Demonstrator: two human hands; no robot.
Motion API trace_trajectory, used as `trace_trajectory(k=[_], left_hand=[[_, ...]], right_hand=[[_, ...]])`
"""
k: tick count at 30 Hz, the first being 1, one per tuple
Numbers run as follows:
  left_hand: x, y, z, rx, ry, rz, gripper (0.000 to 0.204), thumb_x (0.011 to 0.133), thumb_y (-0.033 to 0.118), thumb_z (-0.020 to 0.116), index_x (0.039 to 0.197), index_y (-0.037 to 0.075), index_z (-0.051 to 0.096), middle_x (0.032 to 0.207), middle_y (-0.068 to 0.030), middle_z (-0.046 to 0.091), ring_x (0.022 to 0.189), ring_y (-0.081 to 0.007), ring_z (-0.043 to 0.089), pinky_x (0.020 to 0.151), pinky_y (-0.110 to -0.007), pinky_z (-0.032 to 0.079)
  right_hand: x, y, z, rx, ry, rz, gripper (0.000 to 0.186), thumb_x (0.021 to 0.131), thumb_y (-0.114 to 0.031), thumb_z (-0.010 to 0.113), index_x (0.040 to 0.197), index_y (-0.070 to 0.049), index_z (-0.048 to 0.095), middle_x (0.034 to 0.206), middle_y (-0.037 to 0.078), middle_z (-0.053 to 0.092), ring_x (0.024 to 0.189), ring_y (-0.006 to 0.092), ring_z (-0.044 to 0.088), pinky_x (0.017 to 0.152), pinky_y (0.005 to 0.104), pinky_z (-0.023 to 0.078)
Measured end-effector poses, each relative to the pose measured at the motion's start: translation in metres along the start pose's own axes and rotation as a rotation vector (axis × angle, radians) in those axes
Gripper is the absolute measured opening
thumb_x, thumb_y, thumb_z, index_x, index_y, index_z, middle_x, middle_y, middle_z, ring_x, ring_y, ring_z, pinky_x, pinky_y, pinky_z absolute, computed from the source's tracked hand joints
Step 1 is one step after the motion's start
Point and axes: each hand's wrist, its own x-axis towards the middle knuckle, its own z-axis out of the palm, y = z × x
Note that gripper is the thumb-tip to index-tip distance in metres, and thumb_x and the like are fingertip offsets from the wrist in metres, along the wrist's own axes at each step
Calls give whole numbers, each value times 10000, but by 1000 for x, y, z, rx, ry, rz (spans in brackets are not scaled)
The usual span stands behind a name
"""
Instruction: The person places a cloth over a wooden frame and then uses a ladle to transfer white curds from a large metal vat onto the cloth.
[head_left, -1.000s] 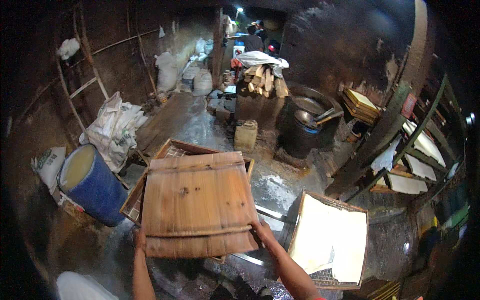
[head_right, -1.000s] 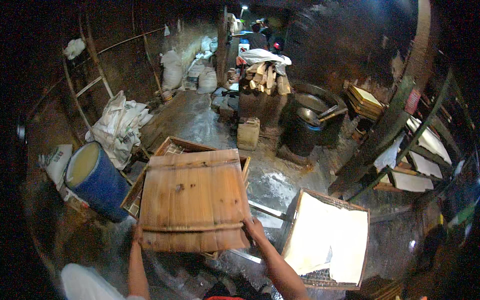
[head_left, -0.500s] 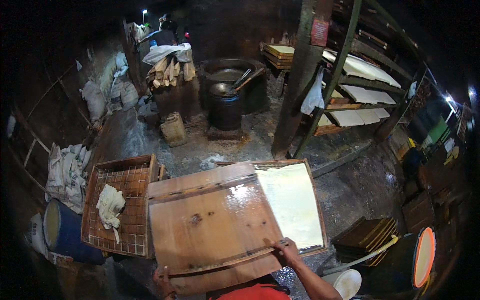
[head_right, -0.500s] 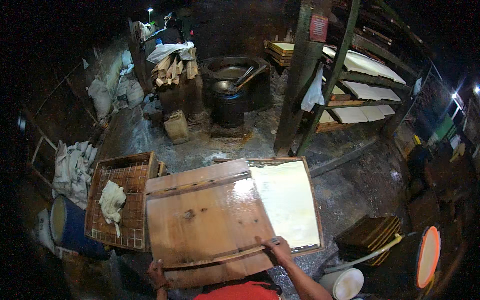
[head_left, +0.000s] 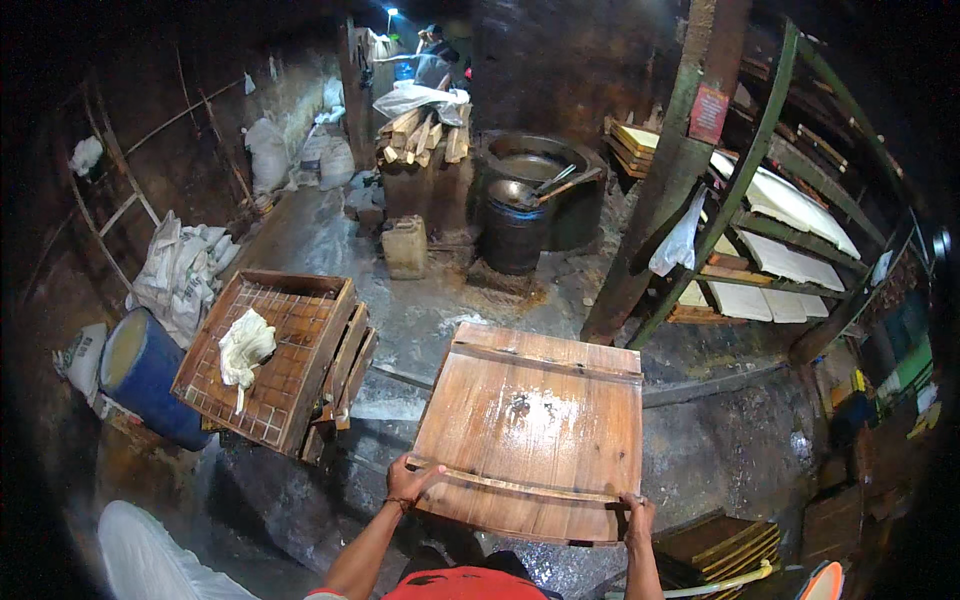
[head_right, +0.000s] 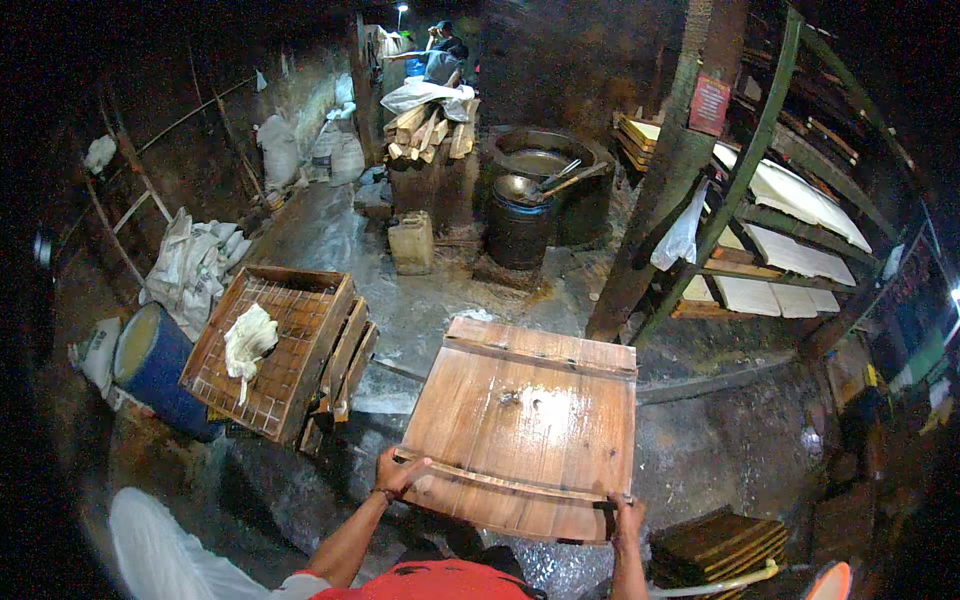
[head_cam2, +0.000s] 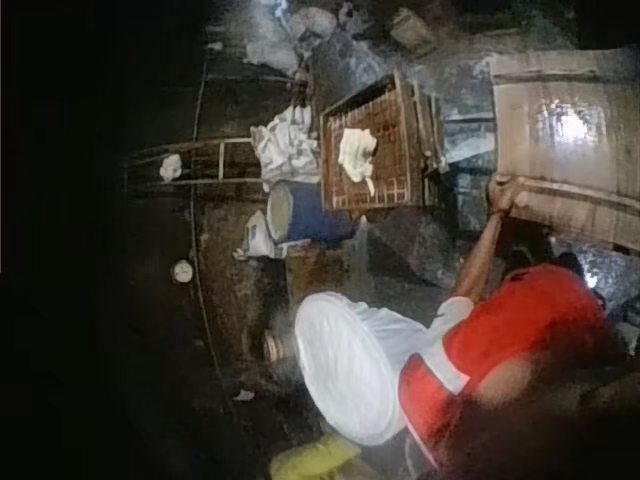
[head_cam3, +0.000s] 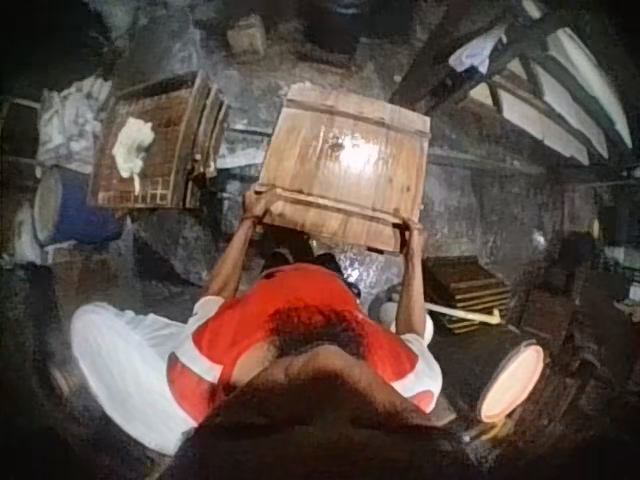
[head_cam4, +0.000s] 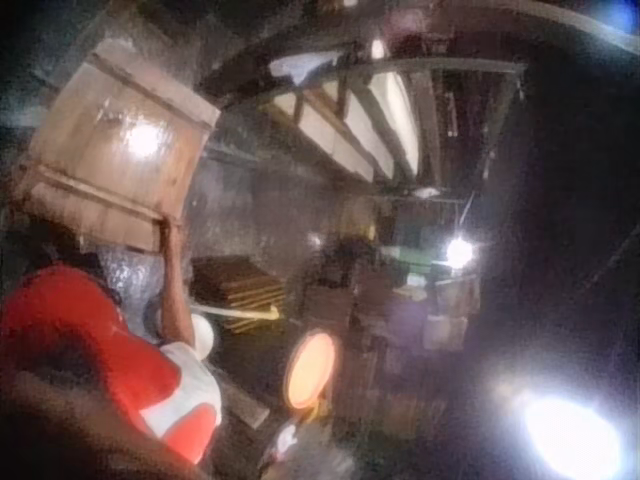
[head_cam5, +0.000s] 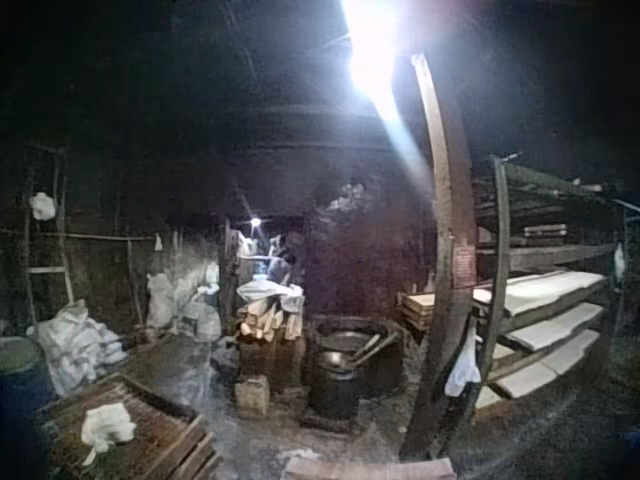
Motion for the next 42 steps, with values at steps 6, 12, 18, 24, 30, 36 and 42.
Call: trace_trajectory(k=[6, 12, 18, 24, 30, 36, 42], left_hand=[[12, -19, 6, 83, 7, -20, 556, 583, 359, 878, 945, 1, 655, 880, -109, 694, 785, -187, 655, 734, -334, 516], [5, 17, 10, 108, 9, -78, 548, 605, 354, 868, 952, -12, 652, 885, -108, 691, 773, -188, 652, 736, -338, 518], [13, -9, -1, -18, -29, -134, 540, 614, 315, 863, 979, -14, 641, 892, -106, 690, 797, -200, 653, 747, -343, 521], [21, 3, 3, 277, -52, -134, 687, 600, 460, 830, 1052, -17, 632, 963, -159, 672, 928, -277, 634, 849, -383, 486], [36, -49, 1, 313, -163, -108, 701, 651, 548, 755, 1096, 21, 634, 1158, -235, 568, 1100, -358, 533, 938, -422, 425], [22, 4, -13, 632, 194, 20, 640, 685, 520, 723, 1075, 18, 638, 1176, -189, 567, 1076, -330, 551, 915, -397, 438], [51, 33, -26, 457, 32, -265, 611, 642, 538, 748, 925, 1, 677, 979, -195, 654, 938, -332, 621, 819, -403, 487]], right_hand=[[12, 7, -3, -78, -80, -61, 190, 740, -150, 637, 781, 35, 624, 730, 104, 626, 637, 199, 576, 627, 313, 466], [8, -12, -5, -36, -156, 41, 235, 732, -171, 648, 852, 30, 628, 777, 106, 625, 724, 220, 597, 684, 337, 495], [25, 5, -13, 65, -307, 241, 253, 723, -206, 674, 904, -35, 632, 901, 94, 599, 889, 224, 575, 839, 375, 455], [24, 1, -15, 109, -281, 219, 305, 745, -277, 666, 898, -14, 657, 857, 86, 625, 794, 208, 589, 747, 337, 464], [69, 31, -34, -195, -367, 215, 391, 761, -327, 649, 1024, -38, 632, 876, 50, 606, 756, 180, 567, 693, 319, 438], [52, 8, -35, -56, -505, 316, 336, 817, -265, 633, 1053, -31, 587, 838, 73, 600, 706, 178, 578, 638, 287, 454], [79, -22, -57, -500, -316, -120, 295, 891, -278, 578, 1035, -22, 601, 784, 65, 632, 646, 148, 611, 533, 277, 507]])
